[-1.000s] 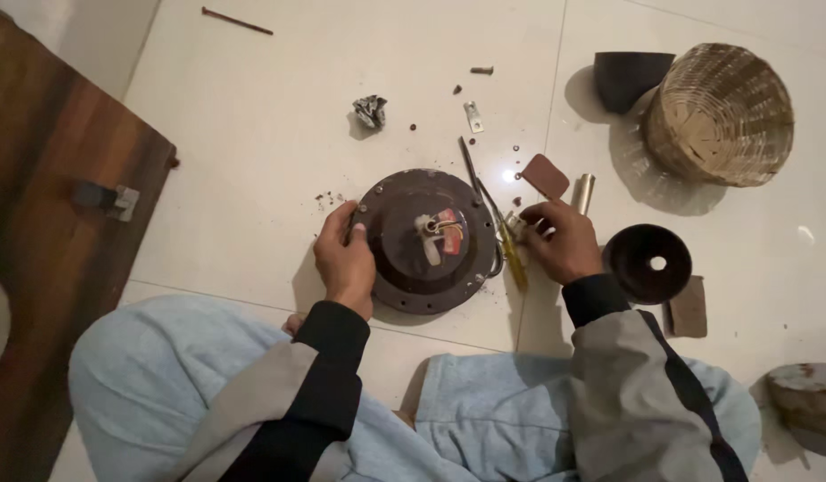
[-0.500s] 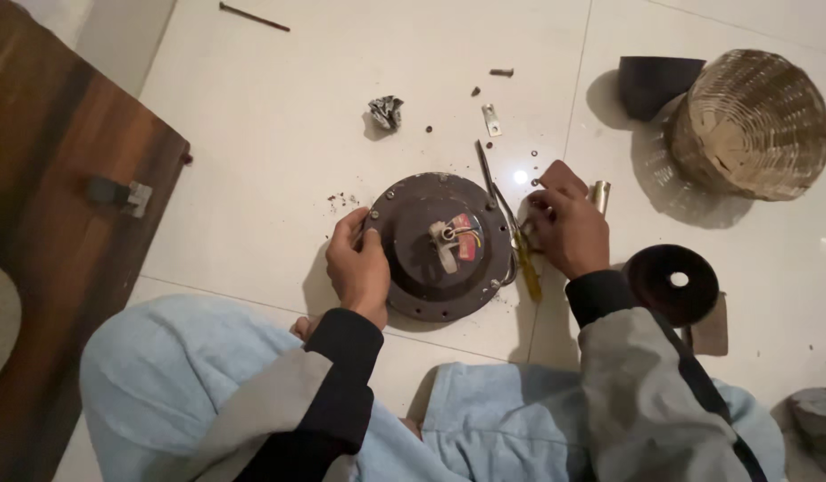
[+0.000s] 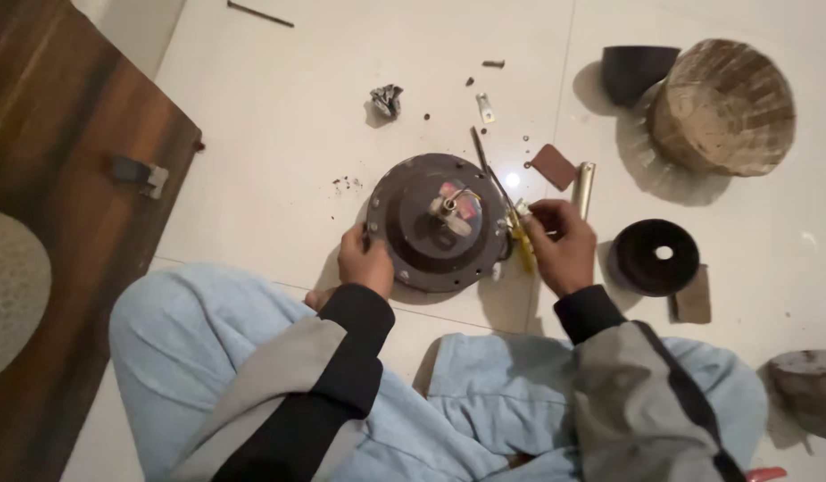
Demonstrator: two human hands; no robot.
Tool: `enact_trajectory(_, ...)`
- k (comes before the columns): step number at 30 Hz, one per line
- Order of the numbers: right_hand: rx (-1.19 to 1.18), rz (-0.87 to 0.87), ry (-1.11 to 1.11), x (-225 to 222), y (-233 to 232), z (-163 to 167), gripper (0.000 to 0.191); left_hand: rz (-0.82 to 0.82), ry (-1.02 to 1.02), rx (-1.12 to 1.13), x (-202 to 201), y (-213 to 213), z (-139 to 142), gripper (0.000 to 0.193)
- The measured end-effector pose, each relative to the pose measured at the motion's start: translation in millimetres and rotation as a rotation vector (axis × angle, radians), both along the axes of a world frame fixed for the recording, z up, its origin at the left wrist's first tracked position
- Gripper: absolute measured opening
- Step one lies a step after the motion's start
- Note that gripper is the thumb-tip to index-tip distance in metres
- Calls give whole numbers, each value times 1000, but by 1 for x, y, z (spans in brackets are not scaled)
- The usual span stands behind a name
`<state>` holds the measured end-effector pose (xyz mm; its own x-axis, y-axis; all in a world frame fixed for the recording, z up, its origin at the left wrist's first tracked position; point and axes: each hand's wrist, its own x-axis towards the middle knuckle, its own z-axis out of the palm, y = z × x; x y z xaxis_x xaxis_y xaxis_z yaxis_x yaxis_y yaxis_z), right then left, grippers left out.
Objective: The person sits on the floor and assembles a lamp by hand. They insert a metal rod into the base, tighten a screw with a screwdriver, and attach a cylindrical metal shade to the rod.
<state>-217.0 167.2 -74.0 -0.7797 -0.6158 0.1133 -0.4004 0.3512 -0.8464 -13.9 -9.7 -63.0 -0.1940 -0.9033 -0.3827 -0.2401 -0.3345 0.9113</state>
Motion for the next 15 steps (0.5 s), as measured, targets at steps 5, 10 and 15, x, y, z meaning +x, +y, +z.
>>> enact_trajectory(5, 29, 21, -30, 18, 0, 3, 19, -105, -53, 67, 6, 3, 0, 54)
enact_trajectory(10, -34, 9, 36, 17, -5, 11, 20, -99, -18, -71, 3, 3, 4, 53)
enact_trajectory(15, -24, 122, 216, 5, -32, 25, 15, -48, -31, -55, 1, 4, 10, 47)
